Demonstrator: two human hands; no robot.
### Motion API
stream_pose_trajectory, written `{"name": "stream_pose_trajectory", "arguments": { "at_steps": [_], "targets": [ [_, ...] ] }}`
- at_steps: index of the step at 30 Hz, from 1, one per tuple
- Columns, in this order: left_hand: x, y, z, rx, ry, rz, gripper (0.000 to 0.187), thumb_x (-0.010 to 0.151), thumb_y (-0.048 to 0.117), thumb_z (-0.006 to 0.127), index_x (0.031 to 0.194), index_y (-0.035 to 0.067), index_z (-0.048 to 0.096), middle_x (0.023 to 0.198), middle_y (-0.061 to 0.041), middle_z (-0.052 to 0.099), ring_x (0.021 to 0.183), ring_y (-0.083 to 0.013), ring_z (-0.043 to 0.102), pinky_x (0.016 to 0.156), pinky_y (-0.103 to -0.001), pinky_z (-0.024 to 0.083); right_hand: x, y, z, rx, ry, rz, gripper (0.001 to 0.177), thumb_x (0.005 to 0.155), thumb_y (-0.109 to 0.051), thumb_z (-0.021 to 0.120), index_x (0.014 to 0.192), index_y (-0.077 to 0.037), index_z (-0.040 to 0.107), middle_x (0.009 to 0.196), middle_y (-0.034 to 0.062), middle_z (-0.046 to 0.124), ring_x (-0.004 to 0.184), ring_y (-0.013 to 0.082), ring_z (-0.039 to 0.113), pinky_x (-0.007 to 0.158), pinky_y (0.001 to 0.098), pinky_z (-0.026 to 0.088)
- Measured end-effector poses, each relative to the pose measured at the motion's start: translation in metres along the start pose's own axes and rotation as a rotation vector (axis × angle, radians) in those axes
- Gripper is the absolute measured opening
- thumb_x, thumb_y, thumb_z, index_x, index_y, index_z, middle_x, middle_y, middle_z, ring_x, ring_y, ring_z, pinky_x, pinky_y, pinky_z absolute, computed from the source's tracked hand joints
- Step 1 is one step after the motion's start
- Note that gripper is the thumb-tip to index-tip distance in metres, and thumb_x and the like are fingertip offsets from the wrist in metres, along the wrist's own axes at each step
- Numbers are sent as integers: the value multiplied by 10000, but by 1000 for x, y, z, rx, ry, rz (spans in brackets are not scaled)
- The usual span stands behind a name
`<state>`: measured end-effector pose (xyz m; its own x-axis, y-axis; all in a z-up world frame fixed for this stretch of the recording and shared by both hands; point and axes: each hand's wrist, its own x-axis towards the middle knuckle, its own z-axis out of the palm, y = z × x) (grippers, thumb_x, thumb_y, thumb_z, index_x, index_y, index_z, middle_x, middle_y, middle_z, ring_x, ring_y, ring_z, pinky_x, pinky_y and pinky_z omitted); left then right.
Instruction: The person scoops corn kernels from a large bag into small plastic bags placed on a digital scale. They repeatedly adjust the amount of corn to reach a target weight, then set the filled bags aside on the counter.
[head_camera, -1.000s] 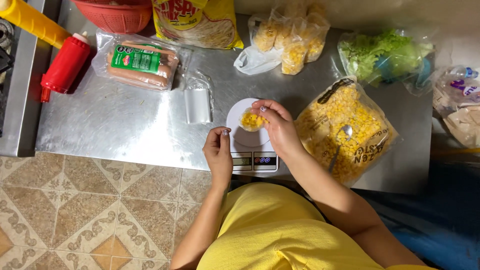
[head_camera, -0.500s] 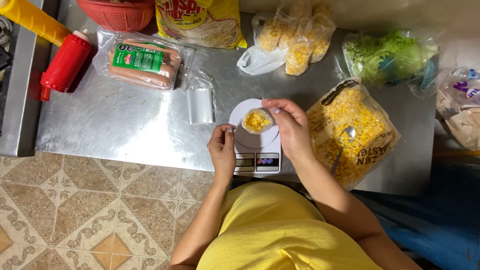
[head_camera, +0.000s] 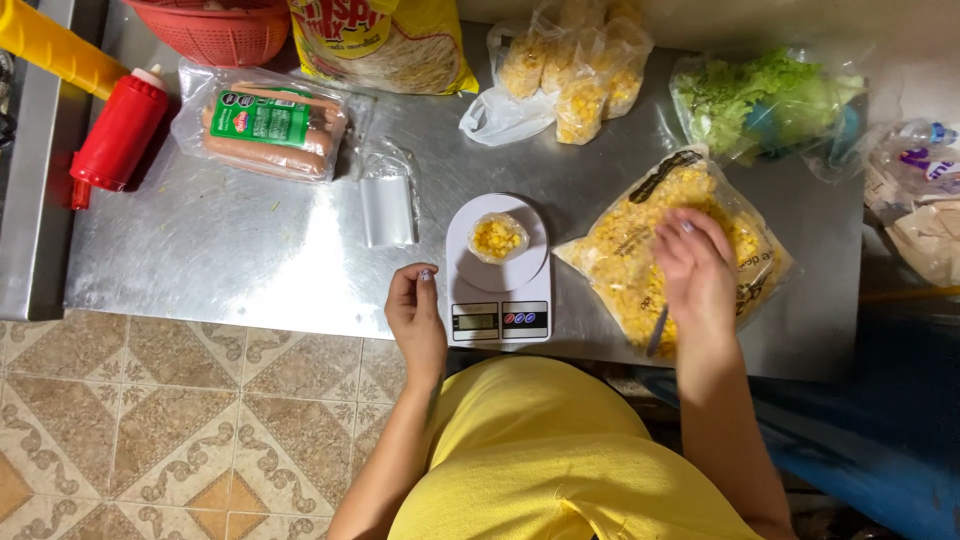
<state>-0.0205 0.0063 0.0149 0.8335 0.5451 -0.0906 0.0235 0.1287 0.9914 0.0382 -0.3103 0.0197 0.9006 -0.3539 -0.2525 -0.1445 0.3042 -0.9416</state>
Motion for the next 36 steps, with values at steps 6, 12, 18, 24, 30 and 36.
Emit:
{"name": "stream_pose_trajectory", "arguments": {
  "at_steps": [6, 12, 18, 24, 30, 36],
  "targets": [
    [-15, 4, 19, 7, -57, -6, 148, 1017, 24, 567, 947, 72, 688, 737, 17, 530, 732, -76, 431, 715, -245, 409, 30, 107, -138, -1137, -2, -204, 379, 920, -235, 795, 1266, -103, 718, 1119, 165, 742, 1095, 362, 689, 913, 466, 562],
    [-36, -17, 37, 58, -218, -12, 134, 1002, 30, 585, 938, 43, 702, 705, 0, 528, 748, -104, 453, 723, -283, 439, 18, 110, -73, -1569, 34, -617, 588, 795, -107, 796, 1347, 19, 636, 1419, 230, 503, 1348, 435, 453, 1152, 525, 396],
    [-40, -29, 38, 79, -244, -16, 144, 1014, 57, 580, 951, 60, 710, 699, 7, 535, 739, -89, 453, 705, -273, 433, 29, 129, -98, -1484, 3, -529, 480, 880, -161, 746, 1335, -130, 596, 1257, 141, 570, 1094, 386, 647, 897, 511, 564],
    [-57, -24, 49, 111, -293, -62, 139, 999, 46, 590, 930, 62, 710, 617, 5, 509, 672, -86, 448, 652, -262, 433, 13, 75, -83, -459, 153, -31, 163, 1028, -56, 589, 1150, -113, 681, 934, 57, 610, 731, 92, 593, 557, 146, 494],
    [-56, -36, 46, 93, -266, -105, 149, 1010, 89, 585, 912, 55, 692, 632, -15, 530, 657, -131, 474, 654, -293, 437, 44, 53, -97, 803, 296, 369, 103, 901, -122, 761, 974, -84, 699, 895, 43, 696, 795, 100, 655, 624, 105, 520],
    [-50, -34, 39, 89, -219, -91, 153, 981, 64, 610, 875, 54, 719, 582, -31, 527, 601, -139, 472, 607, -296, 437, 22, 40, -48, 853, 62, 536, 91, 931, -63, 681, 1000, -3, 681, 1021, 104, 676, 993, 194, 648, 834, 197, 586]
  ]
}}
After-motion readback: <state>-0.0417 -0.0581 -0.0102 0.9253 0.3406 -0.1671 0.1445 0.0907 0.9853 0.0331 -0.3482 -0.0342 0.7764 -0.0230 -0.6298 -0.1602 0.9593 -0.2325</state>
